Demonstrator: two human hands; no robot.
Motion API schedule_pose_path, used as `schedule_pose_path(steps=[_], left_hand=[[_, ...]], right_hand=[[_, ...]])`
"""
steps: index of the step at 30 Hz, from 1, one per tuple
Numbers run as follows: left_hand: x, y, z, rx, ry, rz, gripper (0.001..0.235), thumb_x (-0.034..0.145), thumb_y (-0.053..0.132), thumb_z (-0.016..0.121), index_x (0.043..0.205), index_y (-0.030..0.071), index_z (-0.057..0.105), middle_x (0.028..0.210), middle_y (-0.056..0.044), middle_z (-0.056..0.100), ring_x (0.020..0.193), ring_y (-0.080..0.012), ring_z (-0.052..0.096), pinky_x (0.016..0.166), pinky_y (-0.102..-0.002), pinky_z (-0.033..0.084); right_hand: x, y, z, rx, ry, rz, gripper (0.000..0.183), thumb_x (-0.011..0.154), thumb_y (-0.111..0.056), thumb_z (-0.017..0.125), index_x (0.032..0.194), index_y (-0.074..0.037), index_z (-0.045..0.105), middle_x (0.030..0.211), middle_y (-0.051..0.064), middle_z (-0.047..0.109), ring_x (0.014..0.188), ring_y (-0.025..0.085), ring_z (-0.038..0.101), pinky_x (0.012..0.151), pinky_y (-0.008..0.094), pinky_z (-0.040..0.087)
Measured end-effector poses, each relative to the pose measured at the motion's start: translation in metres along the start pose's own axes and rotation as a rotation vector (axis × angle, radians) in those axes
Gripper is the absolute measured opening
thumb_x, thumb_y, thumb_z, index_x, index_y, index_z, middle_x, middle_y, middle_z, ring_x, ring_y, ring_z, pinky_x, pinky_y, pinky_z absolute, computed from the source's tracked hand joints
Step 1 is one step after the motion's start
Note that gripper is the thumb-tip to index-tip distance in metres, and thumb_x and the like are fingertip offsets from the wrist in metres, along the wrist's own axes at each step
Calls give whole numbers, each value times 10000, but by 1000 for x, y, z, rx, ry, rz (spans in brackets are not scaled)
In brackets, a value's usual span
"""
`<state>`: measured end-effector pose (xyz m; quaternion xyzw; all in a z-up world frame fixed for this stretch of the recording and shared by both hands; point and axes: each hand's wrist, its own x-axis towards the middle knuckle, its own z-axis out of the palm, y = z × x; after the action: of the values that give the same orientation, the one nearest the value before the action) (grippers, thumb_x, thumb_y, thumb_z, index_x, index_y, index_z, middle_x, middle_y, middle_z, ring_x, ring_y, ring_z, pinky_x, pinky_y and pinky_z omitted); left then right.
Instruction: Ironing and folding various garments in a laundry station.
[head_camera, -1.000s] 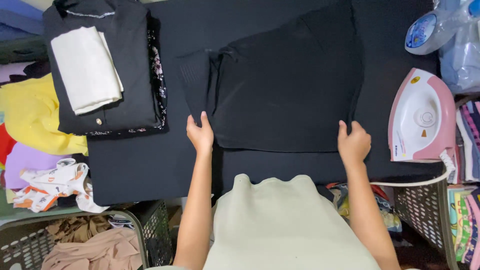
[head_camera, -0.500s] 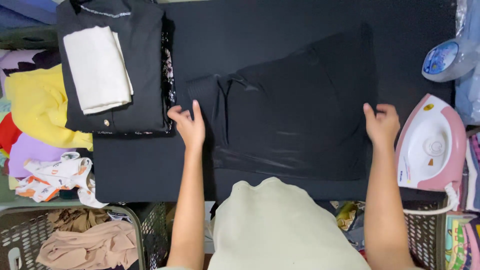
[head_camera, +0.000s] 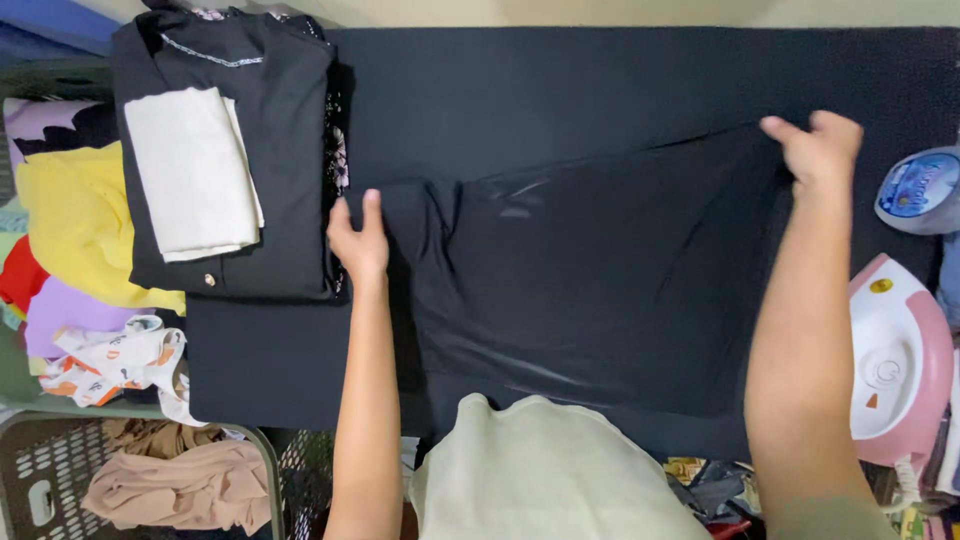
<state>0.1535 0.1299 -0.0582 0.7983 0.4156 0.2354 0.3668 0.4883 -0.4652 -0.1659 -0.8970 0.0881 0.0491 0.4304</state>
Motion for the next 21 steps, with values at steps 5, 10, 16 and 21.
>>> schedule_pose_path(steps=[5,10,16,21], left_hand=[[8,29,7,-180,100,-157,564,985,351,633,1300,-117,609,1259,-258,715,1159,-341,695,1026,-376,509],[31,-17,52,28,379,262,497,1165,260,594,1381,-179,507,1375,-356,583,1291,-466,575,1103,-463,440],[43,-6,68,232,391,187,441,1087,259,585,1307,-123,567,1131,-273,688,1029,-413,664,900,-460,511],[40,-9,70,277,428,259,410,1099,229,569,1330,-109,546,1130,-264,681,1015,-396,657,894,-459,508]], right_hand=[[-6,24,-37,285,69,-48,517,976,-27,858,805,-103,376,790,-76,346,744,73,317,658,293,288],[14,38,-30,463,167,-214,341,1003,102,799,1146,-98,563,1012,-48,517,936,57,519,837,236,437],[5,-24,-27,409,176,118,486,935,-87,876,1237,-145,499,1012,-17,766,776,92,666,630,245,507],[8,-27,-30,-50,94,-410,456,914,21,890,1294,-103,671,1091,76,676,830,135,648,732,268,551]])
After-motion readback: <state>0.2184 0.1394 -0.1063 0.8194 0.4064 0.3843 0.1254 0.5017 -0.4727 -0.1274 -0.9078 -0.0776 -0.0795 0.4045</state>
